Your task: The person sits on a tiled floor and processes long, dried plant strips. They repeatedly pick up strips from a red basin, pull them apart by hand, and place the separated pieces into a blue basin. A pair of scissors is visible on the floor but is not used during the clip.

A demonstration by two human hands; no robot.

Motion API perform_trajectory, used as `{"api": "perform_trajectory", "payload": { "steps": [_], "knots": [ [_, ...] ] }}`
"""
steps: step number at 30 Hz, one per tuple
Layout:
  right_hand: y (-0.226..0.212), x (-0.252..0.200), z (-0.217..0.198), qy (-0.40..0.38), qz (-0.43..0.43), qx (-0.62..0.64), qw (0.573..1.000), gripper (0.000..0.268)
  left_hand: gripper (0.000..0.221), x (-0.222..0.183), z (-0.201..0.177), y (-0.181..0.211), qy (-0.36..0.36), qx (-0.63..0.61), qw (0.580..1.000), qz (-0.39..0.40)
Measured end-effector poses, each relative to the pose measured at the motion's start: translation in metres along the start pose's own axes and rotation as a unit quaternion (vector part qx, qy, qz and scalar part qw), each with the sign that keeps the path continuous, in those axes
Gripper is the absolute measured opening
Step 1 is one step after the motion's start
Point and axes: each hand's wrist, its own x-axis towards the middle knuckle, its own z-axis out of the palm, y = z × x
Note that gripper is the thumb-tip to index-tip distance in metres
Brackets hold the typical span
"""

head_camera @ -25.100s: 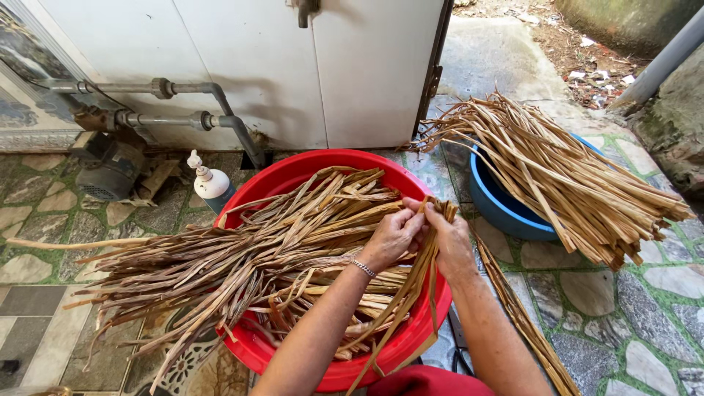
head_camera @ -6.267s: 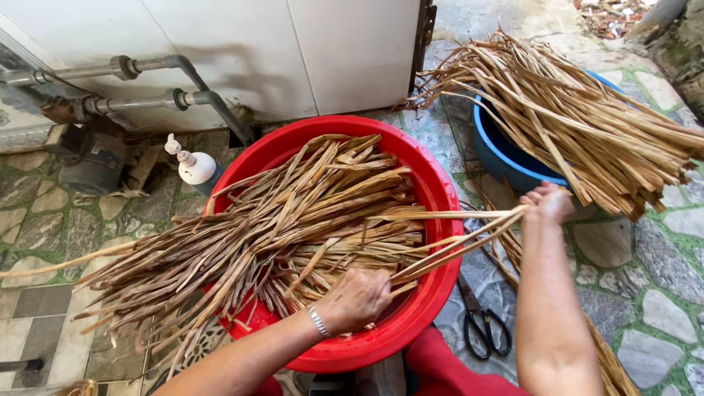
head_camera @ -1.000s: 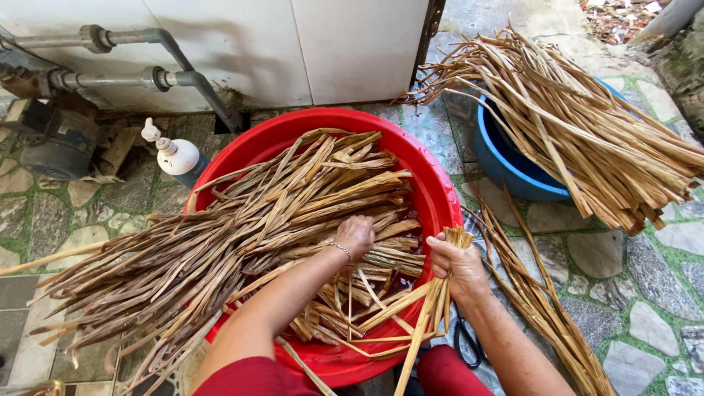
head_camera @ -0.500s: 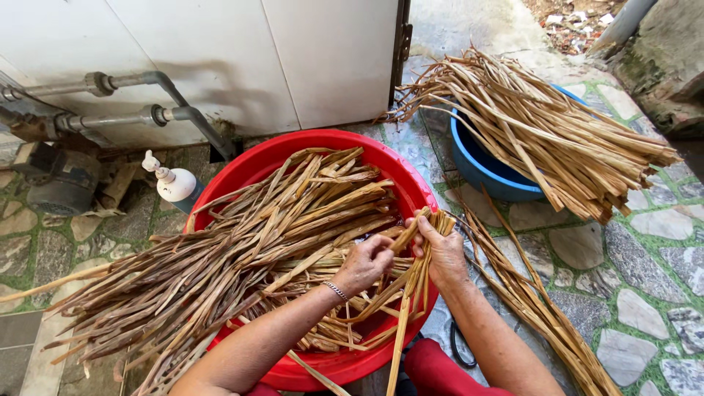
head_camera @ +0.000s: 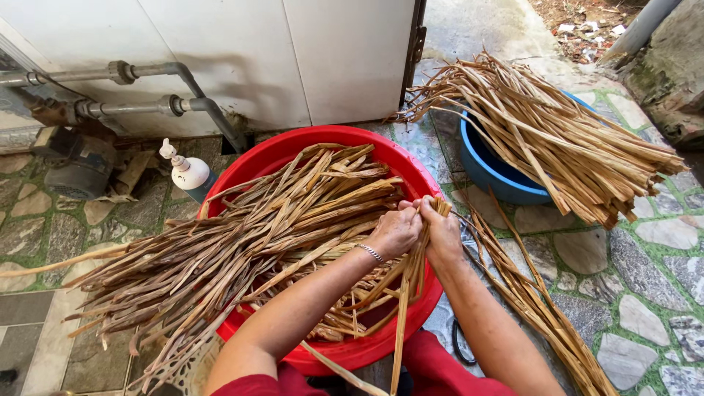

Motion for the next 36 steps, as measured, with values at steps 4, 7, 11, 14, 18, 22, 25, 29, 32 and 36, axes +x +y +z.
{"api": "perform_trajectory", "payload": {
  "steps": [4,7,11,14,18,22,25,29,32,36],
  "knots": [
    [0.020,0.029,-0.007,0.024,-0.016,0.019,0.999,0.011,0.025,0.005,0.005,-0.013,-0.042,0.151,0.985,0.071],
    [0.020,0.033,0.002,0.060,-0.001,0.017,0.998,0.009,0.029,-0.005,0.000,-0.008,-0.055,0.113,0.992,-0.014],
    [0.000,0.034,0.012,0.120,-0.007,-0.062,0.991,0.015,0.032,-0.019,-0.008,-0.005,-0.026,0.040,0.995,-0.083],
    [-0.038,0.048,-0.010,0.175,-0.058,-0.049,0.982,0.006,0.038,-0.049,0.001,-0.010,-0.099,0.169,0.973,0.121],
    [-0.044,0.072,-0.029,0.223,-0.031,-0.020,0.974,0.014,0.031,-0.066,-0.002,-0.008,-0.080,0.042,0.996,0.022],
    [-0.072,0.083,-0.062,0.269,-0.060,0.010,0.961,0.012,0.030,-0.096,-0.026,-0.001,-0.121,0.042,0.990,0.056],
    [-0.076,0.098,-0.086,0.291,-0.084,0.010,0.953,0.010,0.029,-0.103,-0.047,0.007,-0.143,0.035,0.989,0.031],
    [-0.087,0.123,-0.138,0.300,-0.108,0.047,0.947,0.008,0.027,-0.128,-0.079,0.017,-0.160,-0.006,0.987,-0.011],
    [-0.086,0.141,-0.169,0.319,-0.117,0.055,0.939,0.005,0.026,-0.139,-0.096,0.008,-0.175,0.015,0.984,-0.013],
    [-0.097,0.138,-0.189,0.321,-0.108,0.061,0.939,0.006,0.021,-0.160,-0.115,-0.021,-0.157,0.045,0.987,0.005]
  ]
}}
